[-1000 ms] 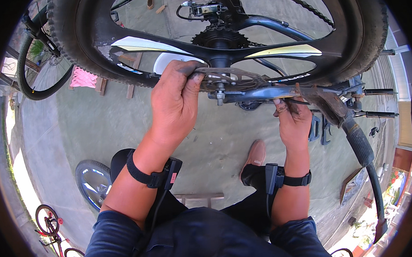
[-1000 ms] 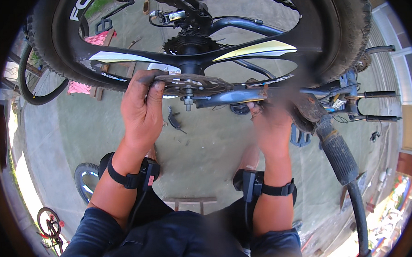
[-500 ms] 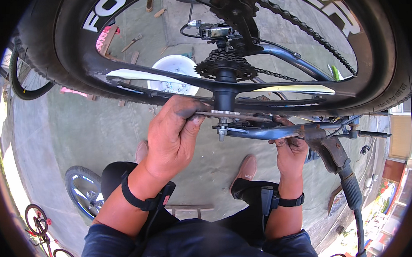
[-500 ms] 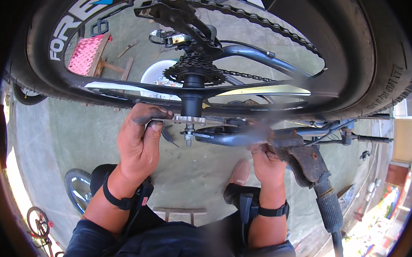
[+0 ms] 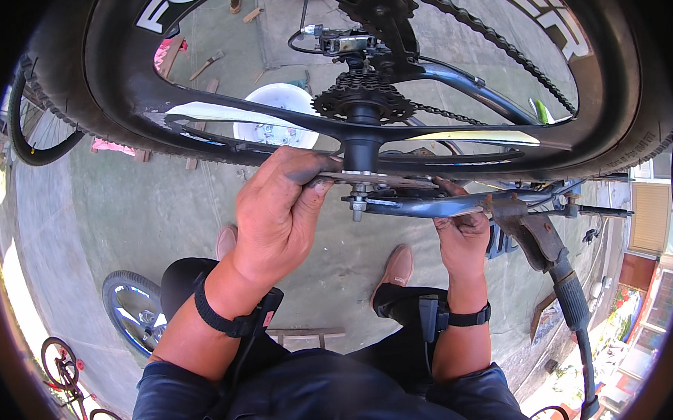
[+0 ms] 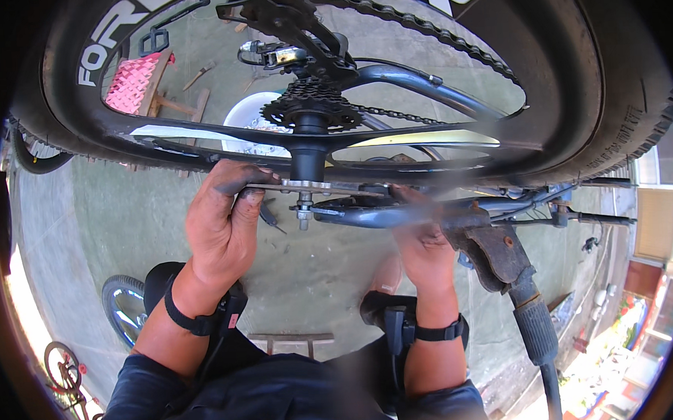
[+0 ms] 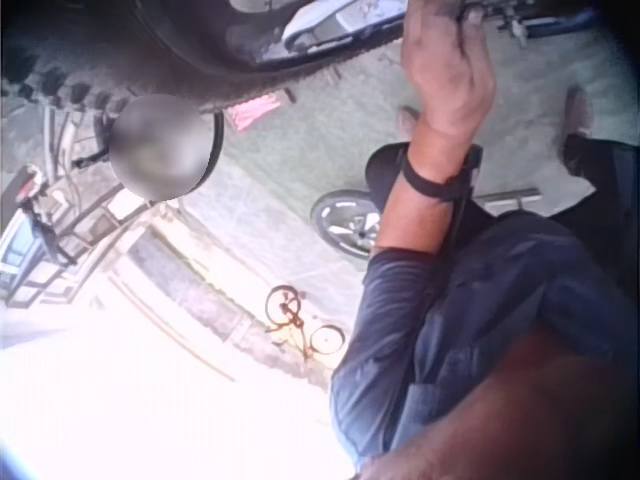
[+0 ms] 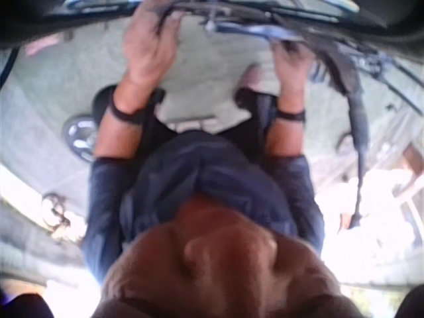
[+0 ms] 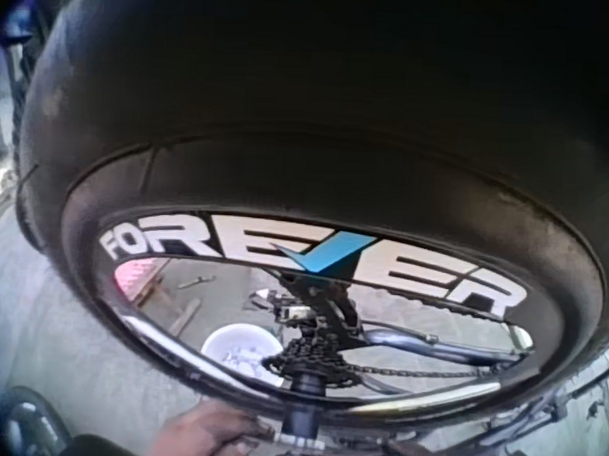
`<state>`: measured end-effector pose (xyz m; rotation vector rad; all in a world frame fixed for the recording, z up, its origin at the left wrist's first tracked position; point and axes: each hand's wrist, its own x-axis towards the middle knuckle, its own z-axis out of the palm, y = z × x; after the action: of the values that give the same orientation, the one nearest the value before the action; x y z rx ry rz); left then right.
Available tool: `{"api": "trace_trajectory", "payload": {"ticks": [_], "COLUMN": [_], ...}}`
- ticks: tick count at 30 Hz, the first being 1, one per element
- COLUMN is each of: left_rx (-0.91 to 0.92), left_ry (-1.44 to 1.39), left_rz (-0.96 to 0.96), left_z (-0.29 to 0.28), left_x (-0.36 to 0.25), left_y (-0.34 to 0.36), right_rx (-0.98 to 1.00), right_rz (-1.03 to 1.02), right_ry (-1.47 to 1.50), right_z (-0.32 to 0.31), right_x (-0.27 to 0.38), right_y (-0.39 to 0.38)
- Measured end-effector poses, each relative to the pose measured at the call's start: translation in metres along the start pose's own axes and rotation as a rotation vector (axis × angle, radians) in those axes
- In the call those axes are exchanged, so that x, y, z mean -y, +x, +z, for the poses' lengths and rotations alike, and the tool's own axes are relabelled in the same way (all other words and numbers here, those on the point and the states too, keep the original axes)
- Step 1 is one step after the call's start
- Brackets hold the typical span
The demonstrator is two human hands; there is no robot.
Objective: The person is repairing a bicycle by removing a brake caliper, searching through a bucket for small parts, and then reassembling the brake component onto the rear wheel frame.
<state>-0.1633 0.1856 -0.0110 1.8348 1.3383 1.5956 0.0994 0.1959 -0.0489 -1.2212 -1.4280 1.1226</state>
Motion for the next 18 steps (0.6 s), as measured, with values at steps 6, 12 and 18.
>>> {"api": "trace_trajectory", "payload": {"ticks": [6,12,18], "left_rx": [0.01,-0.034,-0.069], "left_ry": [0.022,0.081,0.128], "left_rz": [-0.006,-0.028,-0.059], "left_z": [0.003,0.007,0.007], "left_x": [-0.001,-0.004,-0.004], "left_y": [-0.005,-0.009,-0.02], "right_rx": [-0.013,0.062,0.015], "right_rz": [-0.047,0.033,0.087], "right_ry": [-0.1,0.139,0.276], "right_z": [0.003,0.003,0.012], "right_x": [-0.006,-0.011,-0.01], "right_y": [-0.001,0.001,-0.002]}}
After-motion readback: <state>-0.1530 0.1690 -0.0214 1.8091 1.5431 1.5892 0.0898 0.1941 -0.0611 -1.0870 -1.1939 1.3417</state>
